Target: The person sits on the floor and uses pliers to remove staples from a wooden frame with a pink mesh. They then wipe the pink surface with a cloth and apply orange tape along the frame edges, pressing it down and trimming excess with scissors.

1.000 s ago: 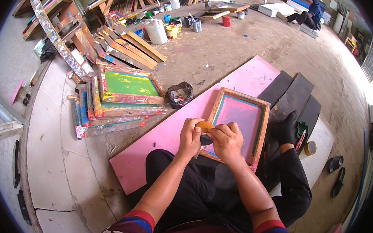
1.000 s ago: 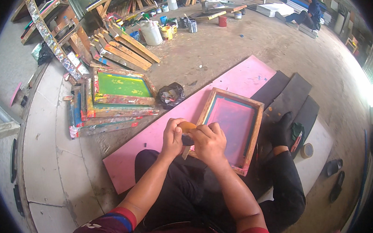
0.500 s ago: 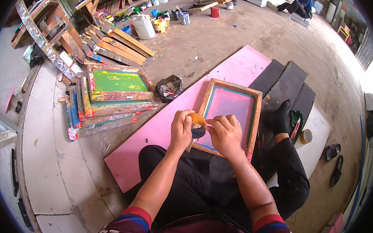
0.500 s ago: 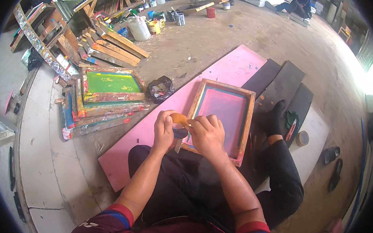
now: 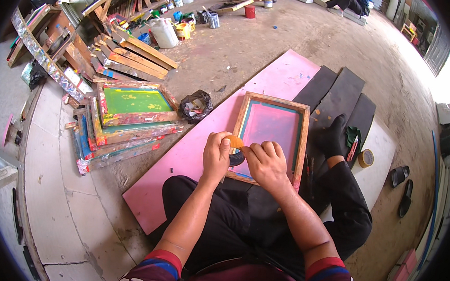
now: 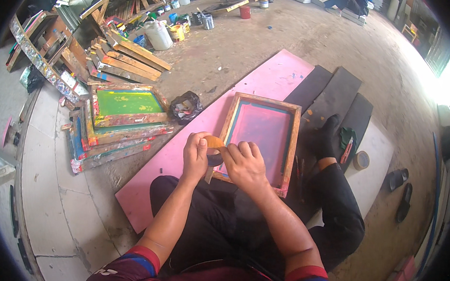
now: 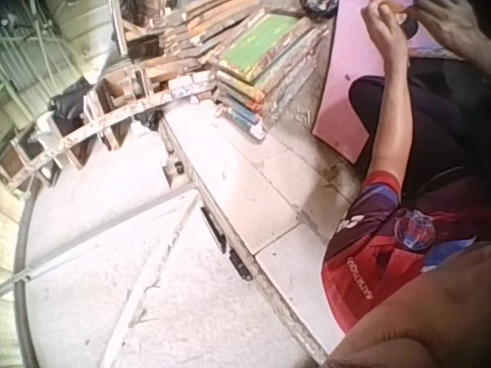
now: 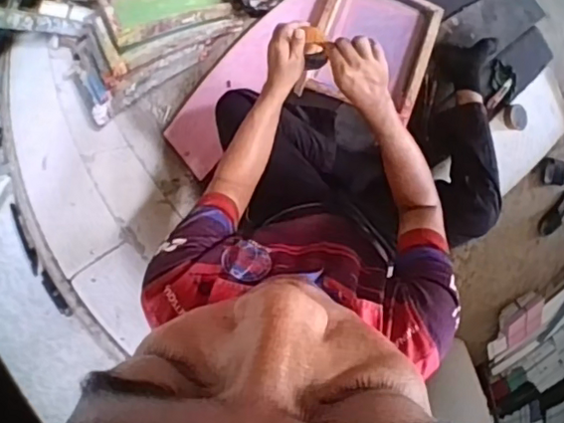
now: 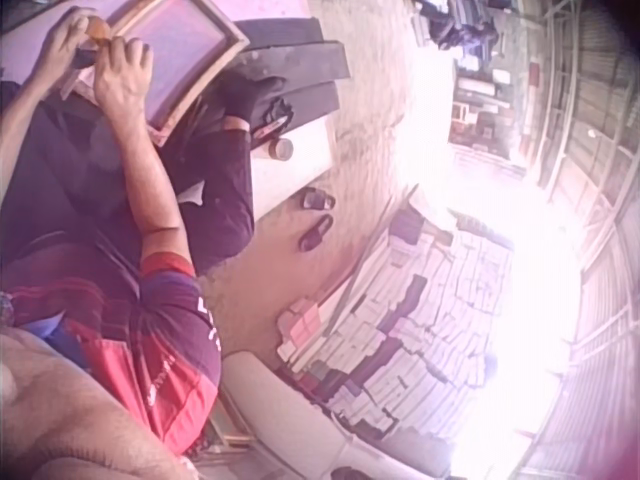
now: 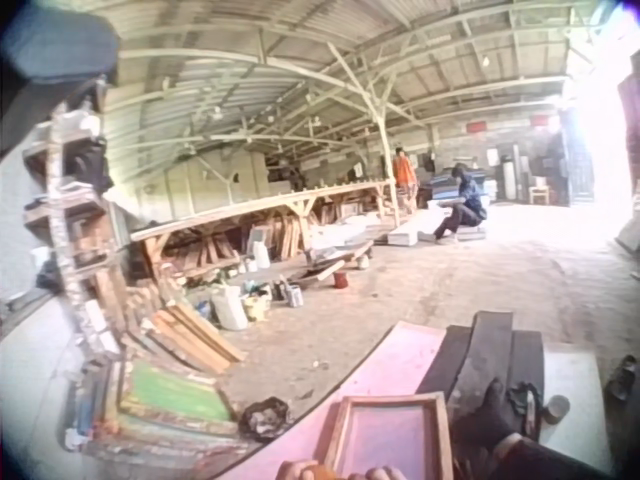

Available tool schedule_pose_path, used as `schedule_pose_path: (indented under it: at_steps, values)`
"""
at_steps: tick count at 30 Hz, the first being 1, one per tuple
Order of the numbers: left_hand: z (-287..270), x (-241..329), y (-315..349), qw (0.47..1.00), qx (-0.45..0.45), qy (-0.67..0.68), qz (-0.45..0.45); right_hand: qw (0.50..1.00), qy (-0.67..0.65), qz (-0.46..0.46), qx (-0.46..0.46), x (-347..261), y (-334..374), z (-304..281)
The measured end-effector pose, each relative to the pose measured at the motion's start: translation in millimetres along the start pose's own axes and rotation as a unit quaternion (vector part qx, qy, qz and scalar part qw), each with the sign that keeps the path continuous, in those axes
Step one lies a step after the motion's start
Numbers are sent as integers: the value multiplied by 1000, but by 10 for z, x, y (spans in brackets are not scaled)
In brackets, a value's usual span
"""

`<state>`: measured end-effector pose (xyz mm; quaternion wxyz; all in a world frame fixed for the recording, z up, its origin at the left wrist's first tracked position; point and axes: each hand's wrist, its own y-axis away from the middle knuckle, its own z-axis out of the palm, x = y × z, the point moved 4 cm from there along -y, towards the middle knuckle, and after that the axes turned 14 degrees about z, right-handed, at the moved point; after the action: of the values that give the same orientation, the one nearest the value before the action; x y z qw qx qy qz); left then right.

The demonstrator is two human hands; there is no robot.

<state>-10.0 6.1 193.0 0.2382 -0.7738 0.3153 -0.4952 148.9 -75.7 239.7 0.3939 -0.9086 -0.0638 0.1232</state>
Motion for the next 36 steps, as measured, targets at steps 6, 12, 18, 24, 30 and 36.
schedule_pose_path:
  at_steps: [6, 12, 18, 24, 30, 36]
  values:
    - [27, 59, -13, 999, -25, -36, 10, 1000, 22, 0, -15, 24, 19, -11]
    - [53, 68, 4, 999, -20, -45, 7, 998, 58, 5, -24, 18, 59, 33]
    - [99, 102, 10, 998, -22, -53, 8, 996, 42, 81, -8, 43, 135, 136]
    - [139, 173, -17, 996, -51, -71, 9, 981, -28, 191, 6, 80, 202, 162]
    - [138, 148, -25, 990, -78, -118, 13, 994, -6, 113, 5, 101, 256, 122]
    - [181, 115, -16, 990, -69, -119, 16, 994, -12, 104, -6, 118, 269, 52]
